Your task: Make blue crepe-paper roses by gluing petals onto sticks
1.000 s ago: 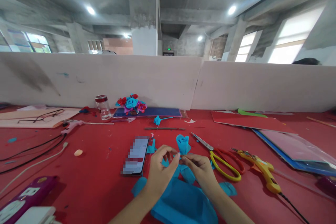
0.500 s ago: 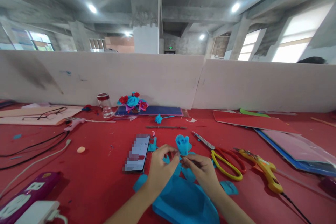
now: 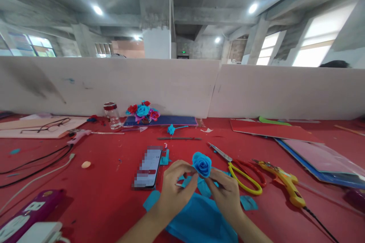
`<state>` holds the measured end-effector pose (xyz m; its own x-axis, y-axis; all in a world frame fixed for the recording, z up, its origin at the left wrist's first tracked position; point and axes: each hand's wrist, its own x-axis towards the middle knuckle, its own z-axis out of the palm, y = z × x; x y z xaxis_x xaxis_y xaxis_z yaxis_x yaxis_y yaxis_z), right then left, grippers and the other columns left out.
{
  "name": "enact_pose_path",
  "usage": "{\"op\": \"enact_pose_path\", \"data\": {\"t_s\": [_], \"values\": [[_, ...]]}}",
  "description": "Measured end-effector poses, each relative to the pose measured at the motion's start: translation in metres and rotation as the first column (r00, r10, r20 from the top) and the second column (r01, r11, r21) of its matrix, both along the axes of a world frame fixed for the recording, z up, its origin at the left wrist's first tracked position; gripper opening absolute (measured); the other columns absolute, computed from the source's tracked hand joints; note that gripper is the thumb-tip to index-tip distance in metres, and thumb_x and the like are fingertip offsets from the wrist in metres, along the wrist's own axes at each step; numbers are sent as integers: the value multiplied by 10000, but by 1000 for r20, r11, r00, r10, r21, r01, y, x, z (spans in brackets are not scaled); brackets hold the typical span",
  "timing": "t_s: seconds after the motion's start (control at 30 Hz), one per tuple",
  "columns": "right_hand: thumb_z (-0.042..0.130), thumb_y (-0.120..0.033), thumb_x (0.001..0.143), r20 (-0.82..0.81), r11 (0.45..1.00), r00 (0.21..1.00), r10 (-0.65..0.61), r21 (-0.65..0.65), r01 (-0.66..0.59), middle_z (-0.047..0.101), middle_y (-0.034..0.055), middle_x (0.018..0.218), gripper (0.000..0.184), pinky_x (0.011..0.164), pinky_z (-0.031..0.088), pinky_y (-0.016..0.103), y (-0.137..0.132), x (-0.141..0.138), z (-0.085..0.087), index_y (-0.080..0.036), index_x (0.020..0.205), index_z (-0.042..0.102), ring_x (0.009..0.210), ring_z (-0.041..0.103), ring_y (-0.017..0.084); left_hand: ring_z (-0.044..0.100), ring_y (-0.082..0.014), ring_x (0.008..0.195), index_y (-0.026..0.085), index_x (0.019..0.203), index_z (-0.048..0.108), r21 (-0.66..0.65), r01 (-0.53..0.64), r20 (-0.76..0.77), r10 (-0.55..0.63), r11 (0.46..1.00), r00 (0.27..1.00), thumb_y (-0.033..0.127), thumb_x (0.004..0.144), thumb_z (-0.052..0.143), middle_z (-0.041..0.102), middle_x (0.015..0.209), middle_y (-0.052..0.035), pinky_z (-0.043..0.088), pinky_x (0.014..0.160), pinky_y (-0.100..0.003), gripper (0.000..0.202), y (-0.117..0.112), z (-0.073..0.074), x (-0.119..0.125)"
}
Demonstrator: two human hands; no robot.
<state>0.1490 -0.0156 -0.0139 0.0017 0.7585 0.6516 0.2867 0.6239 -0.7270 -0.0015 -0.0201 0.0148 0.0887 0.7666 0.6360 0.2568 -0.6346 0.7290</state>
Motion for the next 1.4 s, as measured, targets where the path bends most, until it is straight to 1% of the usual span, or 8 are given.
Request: {"op": "enact_pose_path", "data": {"t_s": [0.43,0.6,0.77,0.9,1.07,1.17,1.27,1.4], "values": [[604,-212,741,17,999,999,-44,-12,45,671,52,639,119,600,492,273,-3,0,1,-206,652,684,608,627,194,568,-161,674,195,767,628,112,-9,-76,18,994,997,138,755,570,637,730,-38,453,652,-278,83,-5,-4,0],[622,-306,733,-55,984,997,-47,-176,37,652,51,595,159,514,479,270,0,-3,-1,-191,641,680,528,588,179,553,-146,647,187,749,618,54,-17,-33,18,998,999,167,778,545,619,706,-31,453,621,-256,81,-4,-3,1],[659,-377,693,-257,920,965,45,-365,-140,666,54,598,197,565,513,297,4,-6,2,-187,654,695,574,614,196,556,-137,618,173,756,621,-127,-63,37,68,990,997,236,780,546,615,715,-32,459,569,-235,101,6,-5,4],[688,-374,668,-397,872,914,85,-414,-261,669,42,600,199,582,503,275,8,-6,3,-177,676,705,579,604,169,631,-176,739,169,817,680,-343,142,168,-88,929,982,271,785,548,688,830,-65,512,680,-270,170,12,-12,8],[695,-345,673,-373,901,925,71,-373,-220,646,17,593,168,594,474,260,13,1,-6,-182,632,703,590,577,151,651,-215,827,181,915,691,-406,379,312,-264,831,913,307,775,577,710,850,-64,510,769,-325,220,14,-19,12],[703,-350,663,-372,912,924,94,-341,-229,656,17,604,152,667,485,301,14,4,-9,-211,603,705,656,602,182,644,-223,845,203,890,705,-375,325,170,-280,868,945,261,748,604,709,851,-51,497,790,-335,184,11,-19,13],[707,-336,663,-394,892,905,159,-336,-303,669,15,605,105,725,486,331,12,4,-6,-234,646,722,681,619,190,644,-208,734,205,780,721,-311,213,84,-196,926,977,261,771,571,701,735,-23,505,700,-301,161,8,-16,15],[721,-354,640,-460,858,872,168,-367,-359,677,23,637,138,687,491,319,12,1,-1,-216,648,709,647,618,177,605,-175,585,193,649,715,-337,152,51,-143,929,988,241,784,534,659,596,6,469,557,-246,231,8,-18,15]]}}
